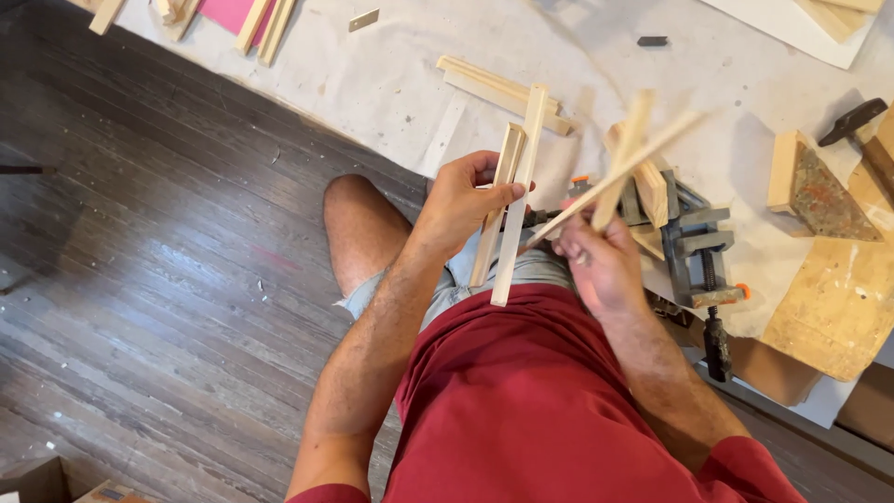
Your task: The person is inspecting and aligning thin wooden strips to prepare for assembling a frame on a workbench.
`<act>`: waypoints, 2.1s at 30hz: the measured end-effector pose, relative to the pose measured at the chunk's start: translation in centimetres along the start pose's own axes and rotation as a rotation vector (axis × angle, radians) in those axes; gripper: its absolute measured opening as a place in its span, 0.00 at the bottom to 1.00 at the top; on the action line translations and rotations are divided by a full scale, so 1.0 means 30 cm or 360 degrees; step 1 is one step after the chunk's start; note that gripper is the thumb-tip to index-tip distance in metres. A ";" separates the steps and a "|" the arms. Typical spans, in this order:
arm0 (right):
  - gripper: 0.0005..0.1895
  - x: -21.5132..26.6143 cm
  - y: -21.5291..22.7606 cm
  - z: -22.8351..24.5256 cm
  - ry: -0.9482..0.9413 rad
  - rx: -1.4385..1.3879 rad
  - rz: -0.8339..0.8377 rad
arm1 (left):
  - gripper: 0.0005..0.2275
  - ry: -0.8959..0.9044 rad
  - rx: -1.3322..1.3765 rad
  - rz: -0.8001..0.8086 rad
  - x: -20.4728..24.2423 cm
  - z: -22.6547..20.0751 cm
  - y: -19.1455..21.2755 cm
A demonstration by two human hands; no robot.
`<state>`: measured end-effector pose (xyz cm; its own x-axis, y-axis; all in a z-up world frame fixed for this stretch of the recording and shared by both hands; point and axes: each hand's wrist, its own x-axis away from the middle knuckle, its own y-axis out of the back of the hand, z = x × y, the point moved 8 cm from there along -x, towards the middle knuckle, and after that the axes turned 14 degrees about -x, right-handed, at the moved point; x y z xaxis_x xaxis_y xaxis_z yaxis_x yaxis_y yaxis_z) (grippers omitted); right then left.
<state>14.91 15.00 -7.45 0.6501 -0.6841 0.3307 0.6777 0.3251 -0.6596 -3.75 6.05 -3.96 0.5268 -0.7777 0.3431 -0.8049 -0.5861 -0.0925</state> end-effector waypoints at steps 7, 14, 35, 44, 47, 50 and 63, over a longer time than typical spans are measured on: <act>0.12 0.037 -0.105 0.108 -0.0036 -0.0103 0.0259 | 0.17 -0.0078 -0.0105 0.0016 0.010 -0.036 0.013; 0.06 0.036 -0.115 0.078 0.0227 0.0332 0.0132 | 0.18 -0.0054 -0.0188 0.0117 0.036 -0.061 -0.015; 0.14 0.055 -0.074 -0.002 0.0024 0.0030 -0.0059 | 0.18 -0.0051 -0.1297 0.0486 -0.115 0.027 -0.097; 0.11 0.050 -0.063 -0.006 0.0001 -0.0041 -0.0081 | 0.18 0.0017 -0.1113 0.0588 -0.098 0.029 -0.108; 0.11 0.048 -0.052 -0.006 0.0010 -0.0046 -0.0098 | 0.18 0.0035 -0.1050 0.0602 -0.101 0.035 -0.108; 0.11 0.049 -0.050 -0.001 0.0008 -0.0062 -0.0092 | 0.18 -0.0071 -0.1056 0.0630 -0.107 0.031 -0.117; 0.16 0.021 0.017 -0.022 -0.0045 -0.0014 -0.0314 | 0.19 -0.0256 -0.1345 0.0543 0.009 -0.125 -0.158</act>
<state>15.43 14.30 -8.04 0.5146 -0.7151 0.4731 0.7899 0.1809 -0.5859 -0.82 9.49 0.08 0.2050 -0.9370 0.2828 -0.8218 -0.0078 0.5698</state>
